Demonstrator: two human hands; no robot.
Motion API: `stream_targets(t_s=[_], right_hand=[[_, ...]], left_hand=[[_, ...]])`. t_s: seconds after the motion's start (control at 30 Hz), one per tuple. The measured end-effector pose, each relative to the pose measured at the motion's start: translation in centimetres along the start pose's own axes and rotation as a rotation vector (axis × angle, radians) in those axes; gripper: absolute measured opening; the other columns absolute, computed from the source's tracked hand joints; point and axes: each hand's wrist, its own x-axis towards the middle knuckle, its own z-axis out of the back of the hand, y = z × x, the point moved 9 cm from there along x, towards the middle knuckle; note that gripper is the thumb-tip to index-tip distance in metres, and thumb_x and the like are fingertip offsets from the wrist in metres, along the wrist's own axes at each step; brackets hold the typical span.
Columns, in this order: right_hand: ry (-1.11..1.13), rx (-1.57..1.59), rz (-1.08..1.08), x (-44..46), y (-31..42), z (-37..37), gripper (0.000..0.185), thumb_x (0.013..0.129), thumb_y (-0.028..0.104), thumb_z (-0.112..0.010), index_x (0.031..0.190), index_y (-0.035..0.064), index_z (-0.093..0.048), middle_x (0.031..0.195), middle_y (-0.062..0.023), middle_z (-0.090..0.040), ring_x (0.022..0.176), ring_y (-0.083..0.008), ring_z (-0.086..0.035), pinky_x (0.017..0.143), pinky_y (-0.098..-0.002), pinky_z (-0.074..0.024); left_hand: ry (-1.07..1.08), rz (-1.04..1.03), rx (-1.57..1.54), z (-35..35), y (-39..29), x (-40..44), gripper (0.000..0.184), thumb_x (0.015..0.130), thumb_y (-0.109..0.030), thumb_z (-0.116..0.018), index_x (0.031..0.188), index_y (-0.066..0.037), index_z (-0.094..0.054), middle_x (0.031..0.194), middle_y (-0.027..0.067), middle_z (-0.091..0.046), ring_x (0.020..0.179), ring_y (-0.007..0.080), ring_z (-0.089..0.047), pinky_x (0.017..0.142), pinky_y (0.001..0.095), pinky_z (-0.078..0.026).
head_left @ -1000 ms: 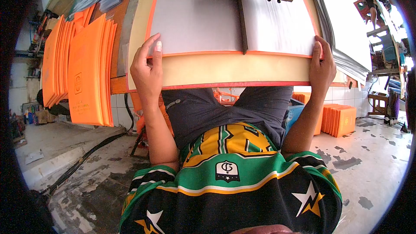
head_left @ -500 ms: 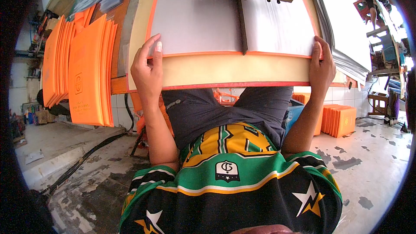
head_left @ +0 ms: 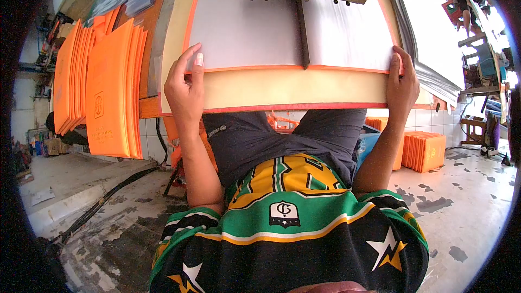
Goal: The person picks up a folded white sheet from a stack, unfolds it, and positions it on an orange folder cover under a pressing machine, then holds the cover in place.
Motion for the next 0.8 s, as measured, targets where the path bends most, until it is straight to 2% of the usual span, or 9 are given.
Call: stream_targets(t_s=[0.1, 0.17, 0.4, 0.5, 0.57, 0.7, 0.77, 0.8], right_hand=[[0.019, -0.004, -0.017, -0.04, 0.05, -0.08, 0.04, 0.114, 0.05, -0.052, 0.136, 0.0246, -0.074, 0.124, -0.0096, -0.08, 0.113, -0.0309, -0.078, 0.092, -0.0455, -0.0595], [-0.017, 0.027, 0.014, -0.14, 0.57, 0.32, 0.031, 0.111, 0.037, -0.059, 0.134, 0.0202, -0.072, 0.122, -0.0142, -0.079, 0.096, -0.0356, -0.078, 0.086, -0.0469, -0.0575], [-0.012, 0.01, 0.011, -0.1, 0.56, 0.31, 0.031, 0.111, 0.037, -0.059, 0.134, 0.0201, -0.072, 0.121, -0.014, -0.079, 0.095, -0.0347, -0.078, 0.084, -0.0472, -0.0575], [-0.015, 0.019, 0.018, -0.09, 0.6, 0.36, 0.031, 0.11, 0.036, -0.059, 0.134, 0.02, -0.072, 0.121, -0.0134, -0.08, 0.095, -0.0336, -0.078, 0.085, -0.0467, -0.0576], [0.019, 0.0, -0.012, 0.01, 0.0, -0.09, 0.041, 0.115, 0.049, -0.051, 0.136, 0.0235, -0.074, 0.126, -0.0088, -0.08, 0.116, -0.0302, -0.077, 0.094, -0.0456, -0.0597], [0.017, 0.008, -0.009, -0.06, 0.17, -0.04, 0.04, 0.115, 0.049, -0.051, 0.136, 0.0231, -0.074, 0.127, -0.0087, -0.08, 0.116, -0.0298, -0.077, 0.095, -0.0451, -0.0594], [-0.009, 0.002, 0.018, -0.05, 0.29, 0.08, 0.04, 0.115, 0.048, -0.051, 0.135, 0.0225, -0.074, 0.127, -0.0089, -0.08, 0.116, -0.0299, -0.077, 0.095, -0.0449, -0.0593], [-0.008, 0.002, 0.018, -0.05, 0.22, 0.06, 0.04, 0.115, 0.048, -0.051, 0.135, 0.0225, -0.074, 0.127, -0.0089, -0.08, 0.116, -0.0299, -0.077, 0.095, -0.0449, -0.0593]], left_hand=[[-0.001, 0.008, -0.02, -0.03, -0.03, -0.02, 0.03, 0.11, -0.027, -0.067, 0.132, -0.009, -0.078, 0.114, 0.009, -0.079, 0.083, 0.013, -0.065, 0.068, 0.0286, -0.05], [0.001, 0.011, -0.008, 0.03, -0.24, -0.03, 0.03, 0.11, -0.027, -0.067, 0.132, -0.009, -0.078, 0.115, 0.0093, -0.08, 0.083, 0.0135, -0.066, 0.069, 0.0288, -0.05], [-0.003, -0.013, 0.006, -0.04, -0.1, -0.01, 0.03, 0.11, -0.026, -0.067, 0.133, -0.009, -0.077, 0.116, 0.0097, -0.08, 0.087, 0.0142, -0.068, 0.07, 0.0288, -0.051], [-0.007, -0.013, -0.01, -0.02, 0.03, -0.04, 0.03, 0.11, -0.026, -0.067, 0.133, -0.009, -0.077, 0.117, 0.0099, -0.08, 0.087, 0.0145, -0.069, 0.071, 0.0292, -0.052], [-0.008, -0.025, 0.007, -0.01, -0.07, -0.03, 0.03, 0.11, -0.026, -0.067, 0.133, -0.009, -0.077, 0.117, 0.0101, -0.08, 0.087, 0.0144, -0.069, 0.071, 0.0294, -0.053], [0.002, -0.02, 0.015, 0.11, -0.27, -0.08, 0.03, 0.11, -0.025, -0.067, 0.133, -0.009, -0.077, 0.117, 0.0102, -0.08, 0.086, 0.0141, -0.069, 0.07, 0.0292, -0.052], [0.059, 0.088, -0.03, -0.14, 0.07, -0.1, 0.034, 0.111, -0.027, -0.065, 0.135, -0.006, -0.075, 0.13, 0.0117, -0.078, 0.114, 0.0183, -0.071, 0.095, 0.0335, -0.055], [0.06, 0.089, -0.03, -0.17, 0.02, -0.12, 0.034, 0.111, -0.027, -0.065, 0.135, -0.006, -0.075, 0.13, 0.0117, -0.078, 0.114, 0.0183, -0.071, 0.095, 0.0335, -0.055]])
